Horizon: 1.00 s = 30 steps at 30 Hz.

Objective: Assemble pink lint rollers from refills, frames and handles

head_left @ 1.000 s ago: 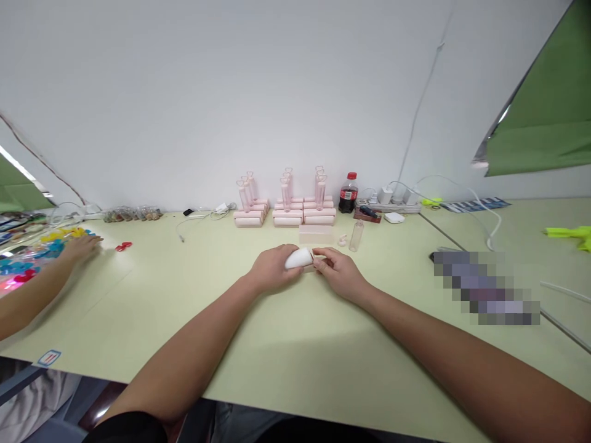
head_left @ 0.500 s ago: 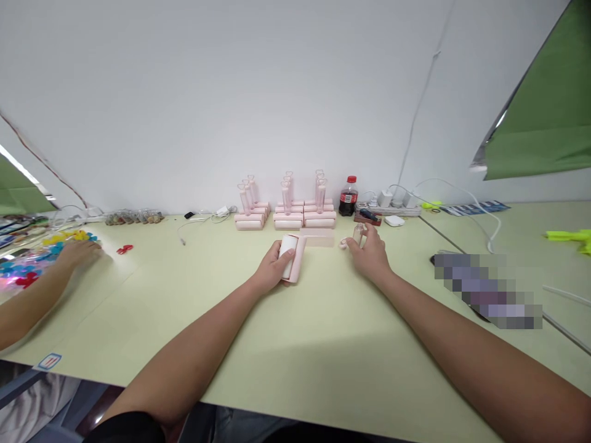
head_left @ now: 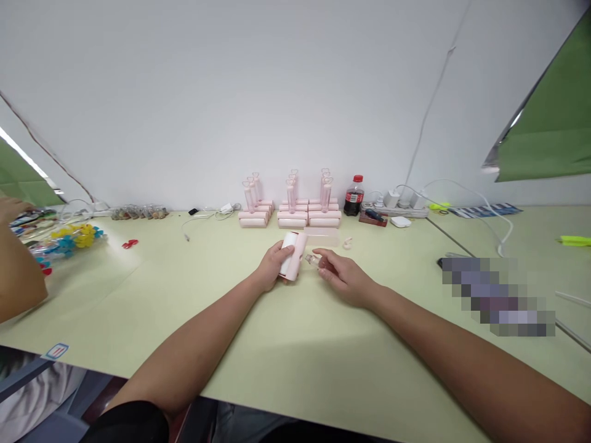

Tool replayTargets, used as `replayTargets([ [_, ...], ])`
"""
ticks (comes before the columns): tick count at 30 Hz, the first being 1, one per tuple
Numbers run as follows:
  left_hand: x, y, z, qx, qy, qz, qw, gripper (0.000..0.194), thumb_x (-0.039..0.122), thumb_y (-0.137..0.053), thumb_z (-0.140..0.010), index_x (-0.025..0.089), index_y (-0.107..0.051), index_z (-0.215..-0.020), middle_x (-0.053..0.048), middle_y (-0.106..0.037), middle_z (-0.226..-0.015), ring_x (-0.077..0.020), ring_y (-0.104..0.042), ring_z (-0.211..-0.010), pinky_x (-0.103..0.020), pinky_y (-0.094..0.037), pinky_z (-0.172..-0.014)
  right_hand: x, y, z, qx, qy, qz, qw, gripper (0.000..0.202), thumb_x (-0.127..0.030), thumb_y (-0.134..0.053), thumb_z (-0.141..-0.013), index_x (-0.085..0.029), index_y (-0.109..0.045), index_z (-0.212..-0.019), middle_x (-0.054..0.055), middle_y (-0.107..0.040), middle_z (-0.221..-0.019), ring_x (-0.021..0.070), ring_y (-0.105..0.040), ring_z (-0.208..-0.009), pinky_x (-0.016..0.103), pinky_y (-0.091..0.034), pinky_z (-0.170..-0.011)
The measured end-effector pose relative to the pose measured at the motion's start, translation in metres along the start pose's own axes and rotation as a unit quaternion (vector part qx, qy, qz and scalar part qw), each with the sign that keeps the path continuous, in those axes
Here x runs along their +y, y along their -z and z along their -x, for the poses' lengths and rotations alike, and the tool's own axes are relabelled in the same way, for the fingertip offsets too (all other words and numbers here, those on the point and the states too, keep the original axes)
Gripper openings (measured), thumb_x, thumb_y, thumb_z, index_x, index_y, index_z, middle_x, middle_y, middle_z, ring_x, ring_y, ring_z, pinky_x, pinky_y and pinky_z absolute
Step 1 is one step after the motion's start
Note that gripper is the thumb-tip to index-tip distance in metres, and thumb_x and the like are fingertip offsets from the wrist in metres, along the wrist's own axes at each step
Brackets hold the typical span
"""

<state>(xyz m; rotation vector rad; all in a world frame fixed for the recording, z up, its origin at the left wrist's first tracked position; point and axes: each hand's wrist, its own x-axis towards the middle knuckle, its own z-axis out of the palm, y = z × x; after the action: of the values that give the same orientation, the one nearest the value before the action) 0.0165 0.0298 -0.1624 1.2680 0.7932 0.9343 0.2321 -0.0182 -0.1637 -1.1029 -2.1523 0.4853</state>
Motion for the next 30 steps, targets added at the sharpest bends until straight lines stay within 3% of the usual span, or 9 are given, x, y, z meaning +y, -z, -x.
replayTargets([
  [5,0.000,-0.001,0.000,0.004,0.002,0.014,1.000,0.043,0.054,-0.066,-0.074,0.019,-0.048,-0.093,0.003,-0.057,-0.065,-0.0132,-0.056,-0.042,-0.020,-0.037,-0.031,-0.005,-0.002,0.001,-0.012,-0.001,0.023,1.000,0.035,-0.033,-0.045,-0.095,-0.021,-0.054,-0.126,0.007,-0.070,-0.093,0.0205,-0.062,-0.075,0.033,-0.046,-0.071],
  [9,-0.001,0.000,0.000,-0.002,0.007,0.006,1.000,0.045,0.054,-0.066,-0.075,0.020,-0.047,-0.097,0.002,-0.058,-0.068,-0.0135,-0.056,-0.044,-0.021,-0.038,-0.033,-0.003,-0.003,0.000,-0.005,0.002,0.031,0.999,0.039,-0.034,-0.044,-0.095,-0.020,-0.056,-0.129,0.011,-0.072,-0.107,0.0241,-0.067,-0.093,0.035,-0.049,-0.080],
  [12,-0.002,-0.001,0.000,-0.001,0.010,-0.022,1.000,0.046,0.054,-0.066,-0.076,0.020,-0.047,-0.101,0.003,-0.056,-0.068,-0.0134,-0.054,-0.044,-0.021,-0.036,-0.033,-0.003,-0.005,0.000,0.005,0.011,0.054,0.998,0.040,-0.032,-0.045,-0.095,-0.018,-0.058,-0.130,0.012,-0.072,-0.109,0.0244,-0.068,-0.095,0.036,-0.051,-0.081],
  [17,0.001,-0.004,0.003,0.026,-0.013,-0.125,0.992,0.052,0.054,-0.065,-0.077,0.020,-0.048,-0.111,0.002,-0.056,-0.073,-0.0108,-0.049,-0.049,-0.021,-0.037,-0.038,-0.003,-0.007,0.000,0.032,0.030,0.102,0.994,0.040,-0.032,-0.043,-0.095,-0.016,-0.064,-0.125,0.011,-0.074,-0.098,0.0226,-0.069,-0.084,0.034,-0.052,-0.076],
  [24,0.009,-0.008,0.008,0.070,-0.049,-0.287,0.954,0.050,0.057,-0.060,-0.082,0.018,-0.053,-0.113,-0.005,-0.064,-0.092,-0.0191,-0.059,-0.076,-0.027,-0.047,-0.062,-0.006,-0.005,0.000,0.026,0.025,0.122,0.992,0.039,-0.030,-0.042,-0.095,-0.015,-0.064,-0.124,0.010,-0.074,-0.092,0.0221,-0.068,-0.081,0.032,-0.051,-0.073],
  [30,0.007,-0.015,0.011,0.078,-0.026,-0.296,0.952,0.049,0.059,-0.059,-0.082,0.021,-0.052,-0.112,-0.006,-0.064,-0.092,-0.0186,-0.060,-0.068,-0.025,-0.044,-0.051,-0.012,-0.005,-0.001,0.005,0.013,0.096,0.995,0.034,-0.031,-0.043,-0.095,-0.020,-0.068,-0.115,0.008,-0.075,-0.095,0.0214,-0.067,-0.081,0.032,-0.050,-0.072],
])
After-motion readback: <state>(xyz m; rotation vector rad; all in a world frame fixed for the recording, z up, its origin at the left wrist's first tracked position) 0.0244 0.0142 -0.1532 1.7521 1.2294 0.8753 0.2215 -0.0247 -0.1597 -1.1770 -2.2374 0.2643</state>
